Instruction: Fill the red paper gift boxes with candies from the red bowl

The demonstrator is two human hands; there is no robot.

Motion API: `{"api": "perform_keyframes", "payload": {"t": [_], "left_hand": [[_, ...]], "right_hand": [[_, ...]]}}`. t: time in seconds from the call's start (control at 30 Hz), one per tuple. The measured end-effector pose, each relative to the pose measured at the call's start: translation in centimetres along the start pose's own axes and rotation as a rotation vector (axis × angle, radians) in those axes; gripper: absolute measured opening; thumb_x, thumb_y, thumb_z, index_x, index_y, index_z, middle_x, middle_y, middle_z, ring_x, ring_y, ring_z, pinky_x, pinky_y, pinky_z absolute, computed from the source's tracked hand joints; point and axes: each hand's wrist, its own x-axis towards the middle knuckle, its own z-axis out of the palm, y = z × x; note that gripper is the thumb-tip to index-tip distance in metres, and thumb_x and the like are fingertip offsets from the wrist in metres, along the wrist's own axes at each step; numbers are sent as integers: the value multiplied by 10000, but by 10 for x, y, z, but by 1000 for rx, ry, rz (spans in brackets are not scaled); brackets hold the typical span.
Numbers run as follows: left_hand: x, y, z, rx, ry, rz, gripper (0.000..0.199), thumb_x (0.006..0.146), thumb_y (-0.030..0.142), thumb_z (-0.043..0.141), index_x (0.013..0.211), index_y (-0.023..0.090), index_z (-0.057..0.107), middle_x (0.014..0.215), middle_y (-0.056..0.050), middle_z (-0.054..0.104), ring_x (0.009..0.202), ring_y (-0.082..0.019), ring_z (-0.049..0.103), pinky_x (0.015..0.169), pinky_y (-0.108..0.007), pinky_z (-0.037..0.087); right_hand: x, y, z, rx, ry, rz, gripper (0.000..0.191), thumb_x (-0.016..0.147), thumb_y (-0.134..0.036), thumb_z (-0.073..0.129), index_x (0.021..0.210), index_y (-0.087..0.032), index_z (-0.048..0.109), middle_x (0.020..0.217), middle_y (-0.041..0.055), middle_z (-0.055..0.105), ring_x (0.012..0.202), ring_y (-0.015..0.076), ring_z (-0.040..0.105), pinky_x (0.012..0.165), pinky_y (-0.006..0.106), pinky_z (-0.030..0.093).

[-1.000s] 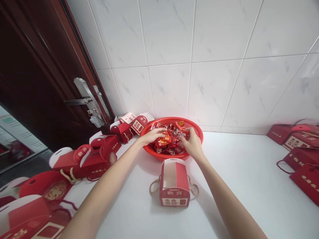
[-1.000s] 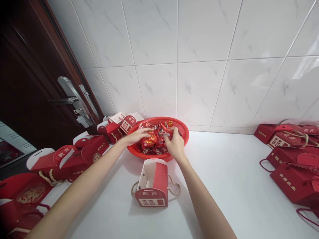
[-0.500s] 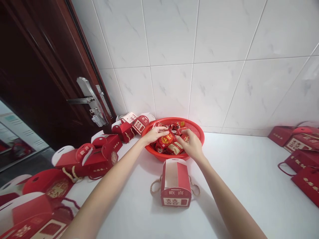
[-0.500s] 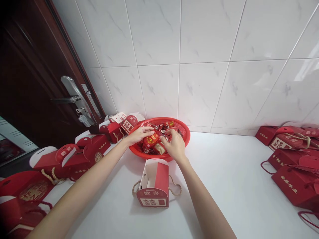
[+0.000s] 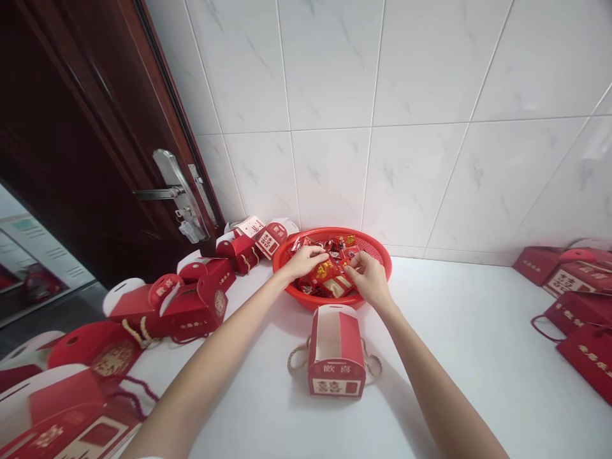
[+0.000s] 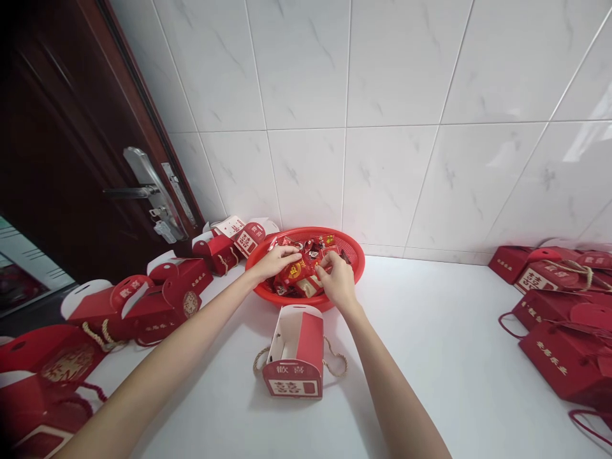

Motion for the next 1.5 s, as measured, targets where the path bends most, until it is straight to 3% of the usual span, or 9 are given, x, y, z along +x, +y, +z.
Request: {"api": "perform_keyframes", "payload": {"t": [0.2, 0.37, 0.47, 0.6, 0.7, 0.87, 0.97, 1.3, 1.5], "left_hand": [[4, -9, 1, 260, 82, -64, 269, 761, 373, 601, 555, 208, 548, 580, 16, 569, 630, -171, 526, 614, -284, 408], [3, -4, 2, 135, 182, -56, 195, 833, 356, 558, 850, 203, 677, 864, -43, 721, 864, -208, 655, 794, -304, 490], [-5, 9, 0, 489, 192, -134, 189, 827, 295, 540, 744, 195, 677, 792, -68, 726, 816, -239, 681, 773, -324, 490], [-17, 26, 0, 1017, 13, -313, 242, 789, 319, 578, 596, 195, 654, 748, -107, 730, 832, -302, 705, 719, -341, 494], [-20, 31, 2, 1098, -188, -430, 131, 758, 272, 616, 721, 202, 721, 888, -115, 765, 885, -303, 719, 714, -326, 503], [-17, 28, 2, 1062, -452, -394, 219, 712, 291, 693, 904, 211, 762, 1010, -103, 767, 942, -299, 707, 747, -306, 508], [-14, 20, 1, 1011, -509, -367, 281, 664, 284, 725, 920, 175, 755, 1016, -116, 760, 920, -304, 698, 744, -310, 508], [-7, 3, -5, 587, -341, -264, 135, 584, 176, 660, 682, 206, 572, 657, 17, 618, 666, -206, 630, 594, -261, 457], [-5, 3, -8, 209, -253, -65, 150, 696, 276, 665, 806, 175, 646, 857, -5, 672, 832, -188, 617, 777, -278, 485]], "right_hand": [[-1, -5, -1, -62, 38, 16, 91, 782, -245, 548, 871, -255, 535, 877, 20, 711, 771, 218, 672, 718, 355, 499], [-2, -7, -1, -136, 29, 54, 231, 794, -199, 547, 1016, -256, 575, 906, 27, 719, 833, 235, 688, 753, 364, 496], [-2, -5, 0, -151, 23, 38, 256, 779, -200, 570, 1027, -258, 600, 945, 29, 732, 840, 231, 685, 739, 352, 490], [-2, -6, 1, -185, 27, 62, 236, 775, -198, 597, 1002, -246, 641, 978, 40, 739, 874, 231, 689, 737, 336, 482], [-2, -8, 1, -183, 29, 69, 203, 778, -181, 596, 963, -240, 652, 972, 40, 740, 890, 230, 692, 747, 330, 482], [-1, -5, 1, -130, 28, 66, 159, 781, -188, 591, 928, -242, 624, 964, 38, 735, 895, 232, 689, 769, 346, 486], [1, 0, 1, -66, 24, 58, 147, 769, -210, 602, 911, -248, 603, 960, 32, 733, 902, 239, 687, 789, 369, 496], [7, 10, 0, 122, -14, 32, 138, 730, -215, 586, 862, -252, 582, 922, 23, 715, 911, 234, 681, 822, 391, 522], [6, 11, 0, 123, -8, 32, 139, 727, -226, 595, 862, -256, 583, 901, 20, 710, 905, 239, 682, 812, 399, 528]]}}
